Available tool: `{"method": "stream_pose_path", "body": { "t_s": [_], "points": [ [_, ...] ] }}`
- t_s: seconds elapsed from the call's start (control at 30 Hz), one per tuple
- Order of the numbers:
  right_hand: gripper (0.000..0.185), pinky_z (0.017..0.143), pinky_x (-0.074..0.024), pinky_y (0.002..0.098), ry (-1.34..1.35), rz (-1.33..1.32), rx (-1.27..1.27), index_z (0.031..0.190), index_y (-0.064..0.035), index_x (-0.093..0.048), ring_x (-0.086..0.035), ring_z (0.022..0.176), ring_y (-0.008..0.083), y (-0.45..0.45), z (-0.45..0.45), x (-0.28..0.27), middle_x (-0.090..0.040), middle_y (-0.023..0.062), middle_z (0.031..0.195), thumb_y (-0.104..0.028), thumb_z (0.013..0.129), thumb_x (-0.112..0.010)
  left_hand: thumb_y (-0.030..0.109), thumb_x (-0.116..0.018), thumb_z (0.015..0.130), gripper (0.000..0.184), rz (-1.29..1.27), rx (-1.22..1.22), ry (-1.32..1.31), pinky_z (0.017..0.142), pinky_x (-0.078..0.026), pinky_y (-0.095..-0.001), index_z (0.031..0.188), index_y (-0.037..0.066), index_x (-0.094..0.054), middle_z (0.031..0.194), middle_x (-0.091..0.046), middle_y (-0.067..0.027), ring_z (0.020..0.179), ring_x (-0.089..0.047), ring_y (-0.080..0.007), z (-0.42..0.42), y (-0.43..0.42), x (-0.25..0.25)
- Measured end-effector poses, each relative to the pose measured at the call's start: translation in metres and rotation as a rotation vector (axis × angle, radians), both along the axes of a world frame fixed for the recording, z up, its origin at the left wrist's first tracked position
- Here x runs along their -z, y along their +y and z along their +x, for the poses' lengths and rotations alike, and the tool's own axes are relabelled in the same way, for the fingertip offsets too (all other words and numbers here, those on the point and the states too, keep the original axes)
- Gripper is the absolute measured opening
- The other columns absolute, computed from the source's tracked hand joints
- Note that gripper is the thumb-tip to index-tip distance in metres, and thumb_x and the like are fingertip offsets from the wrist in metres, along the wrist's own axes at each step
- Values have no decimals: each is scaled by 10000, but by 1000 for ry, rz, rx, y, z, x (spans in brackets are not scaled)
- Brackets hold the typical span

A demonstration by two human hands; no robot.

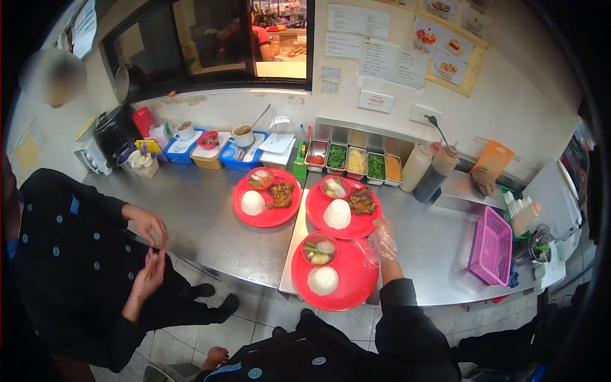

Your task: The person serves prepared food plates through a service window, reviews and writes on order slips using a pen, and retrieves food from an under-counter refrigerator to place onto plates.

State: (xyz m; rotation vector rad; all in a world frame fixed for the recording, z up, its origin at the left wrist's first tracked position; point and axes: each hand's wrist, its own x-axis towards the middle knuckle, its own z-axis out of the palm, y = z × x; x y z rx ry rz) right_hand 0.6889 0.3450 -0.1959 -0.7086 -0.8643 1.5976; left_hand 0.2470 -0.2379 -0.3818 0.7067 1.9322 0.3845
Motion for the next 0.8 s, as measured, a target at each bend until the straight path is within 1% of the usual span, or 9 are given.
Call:
{"method": "stream_pose_path", "body": {
  "t_s": [0.03,0.07,0.2,0.23,0.43,0.53,0.6,0.67,0.8],
  "points": [
    [379,870,-471,388,-3,-1,4,1095,64,-500,-593,936,255,-1,5,5,-588,158,1049,-10,726,-454,182,-586,777,174,-41,-81,-7,539,-510,-333,872,43,-628,772,-651,-119,642,-643,-213,-3,14,-15],
    [400,895,-455,387,-5,-15,17,1120,58,-491,-581,968,248,-2,12,6,-587,151,1060,-11,729,-452,171,-599,786,175,-80,-164,-13,505,-508,-341,887,29,-618,764,-646,-130,625,-642,-225,9,49,-79],
    [408,928,-430,373,0,26,122,1146,43,-481,-553,1031,227,-20,25,-11,-580,135,1094,-23,744,-446,158,-634,772,259,25,-275,-24,520,-505,-314,994,32,-587,763,-647,-131,630,-646,-214,8,99,-95],
    [399,885,-451,337,-39,-3,191,1149,44,-475,-567,972,201,-31,28,-24,-586,114,1053,-31,761,-428,158,-634,772,259,31,-269,-18,520,-505,-314,994,32,-587,763,-647,-131,630,-646,-214,4,113,-95],
    [422,791,-480,327,-95,-72,308,1243,-11,-398,-566,887,163,-66,67,-48,-575,69,991,-84,834,-470,300,-640,772,369,54,213,196,566,-503,-268,1024,32,-615,808,-665,-122,660,-644,-163,-7,167,-126],
    [439,772,-475,324,-124,-107,350,1276,-21,-353,-544,854,144,-77,87,-56,-557,54,930,-125,867,-474,344,-624,811,378,-229,282,-124,567,-515,-297,1008,22,-611,826,-655,-95,714,-635,-173,-35,224,-168],
    [413,763,-480,303,-133,-100,501,1232,11,-396,-554,830,141,-91,87,-51,-566,59,929,-92,839,-471,324,-599,842,360,-304,286,-193,584,-533,-311,1005,3,-601,847,-645,-99,752,-632,-184,-32,287,-233],
    [417,772,-481,280,-132,-84,692,1208,42,-424,-564,823,140,-124,73,-76,-578,75,955,-60,808,-486,291,-594,852,344,-252,457,-105,596,-542,-309,1010,-14,-591,841,-643,-117,743,-631,-187,-23,346,-291],
    [404,726,-486,271,-146,-131,804,1186,29,-447,-566,806,138,-174,36,-141,-583,79,925,-63,798,-507,258,-628,817,365,168,734,128,550,-500,-284,1053,-16,-580,799,-644,-126,694,-628,-165,-27,445,-325]
  ]
}}
